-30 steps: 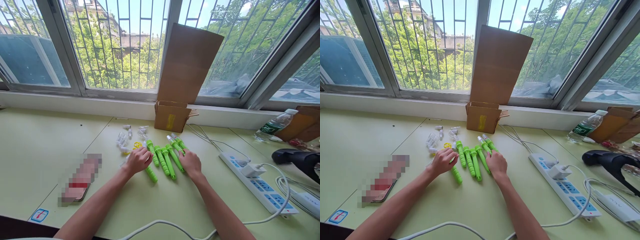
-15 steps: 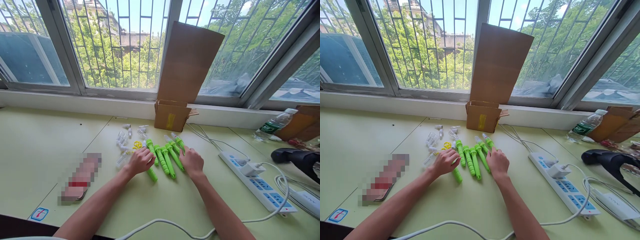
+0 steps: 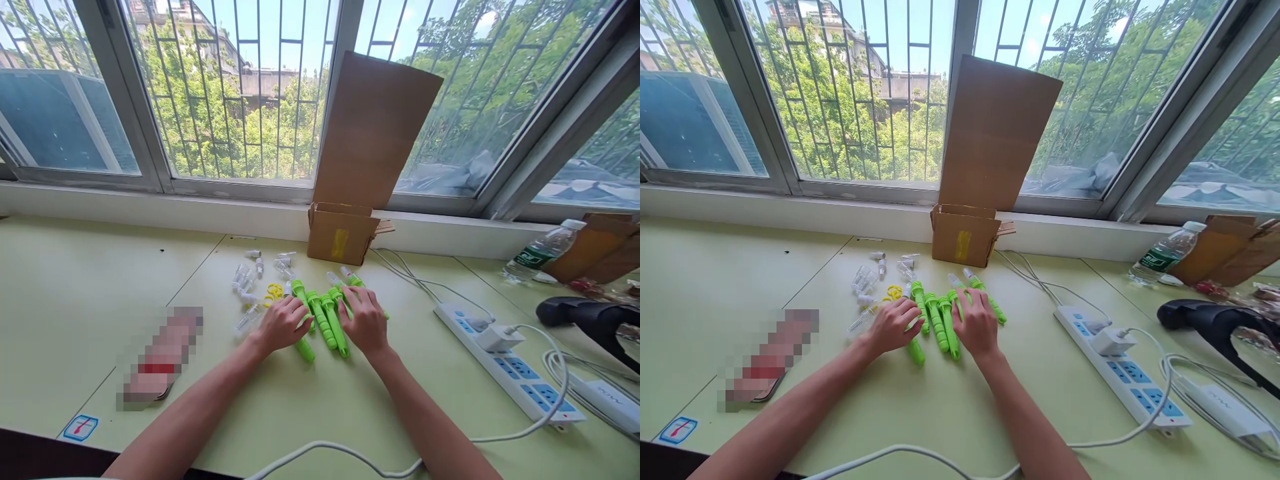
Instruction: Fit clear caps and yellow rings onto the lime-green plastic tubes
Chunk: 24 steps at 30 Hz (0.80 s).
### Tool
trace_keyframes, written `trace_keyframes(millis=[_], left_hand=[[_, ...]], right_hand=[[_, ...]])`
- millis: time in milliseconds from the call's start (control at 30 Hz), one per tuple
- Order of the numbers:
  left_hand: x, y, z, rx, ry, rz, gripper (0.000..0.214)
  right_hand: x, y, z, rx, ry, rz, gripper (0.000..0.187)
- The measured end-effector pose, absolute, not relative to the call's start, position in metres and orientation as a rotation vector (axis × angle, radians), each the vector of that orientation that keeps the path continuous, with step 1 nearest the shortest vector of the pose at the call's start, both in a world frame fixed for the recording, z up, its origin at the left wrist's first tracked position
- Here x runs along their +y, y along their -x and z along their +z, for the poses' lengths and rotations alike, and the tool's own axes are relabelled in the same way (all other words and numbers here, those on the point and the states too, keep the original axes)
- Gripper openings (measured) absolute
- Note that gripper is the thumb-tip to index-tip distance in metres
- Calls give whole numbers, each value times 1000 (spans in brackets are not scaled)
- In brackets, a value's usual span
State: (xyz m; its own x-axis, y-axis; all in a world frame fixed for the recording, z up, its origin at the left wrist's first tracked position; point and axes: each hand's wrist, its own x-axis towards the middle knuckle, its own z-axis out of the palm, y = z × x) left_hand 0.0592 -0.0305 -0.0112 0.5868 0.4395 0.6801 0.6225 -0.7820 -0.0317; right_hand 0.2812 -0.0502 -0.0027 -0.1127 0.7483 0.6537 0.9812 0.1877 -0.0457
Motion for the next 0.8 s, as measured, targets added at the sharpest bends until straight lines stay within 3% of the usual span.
trace_keyframes(millis=[267, 500, 800], left_hand=[[-35, -63, -10, -882, 2688, -949, 38], [-38, -64, -9, -948, 2706, -885, 47], [-35, -64, -17, -1158, 2679, -851, 48]], right_hand=[[-57, -261, -9, -2208, 1445, -462, 56], [-59, -254, -17, -2290, 1486, -380, 61], [-59, -250, -27, -2358, 1609, -182, 54]])
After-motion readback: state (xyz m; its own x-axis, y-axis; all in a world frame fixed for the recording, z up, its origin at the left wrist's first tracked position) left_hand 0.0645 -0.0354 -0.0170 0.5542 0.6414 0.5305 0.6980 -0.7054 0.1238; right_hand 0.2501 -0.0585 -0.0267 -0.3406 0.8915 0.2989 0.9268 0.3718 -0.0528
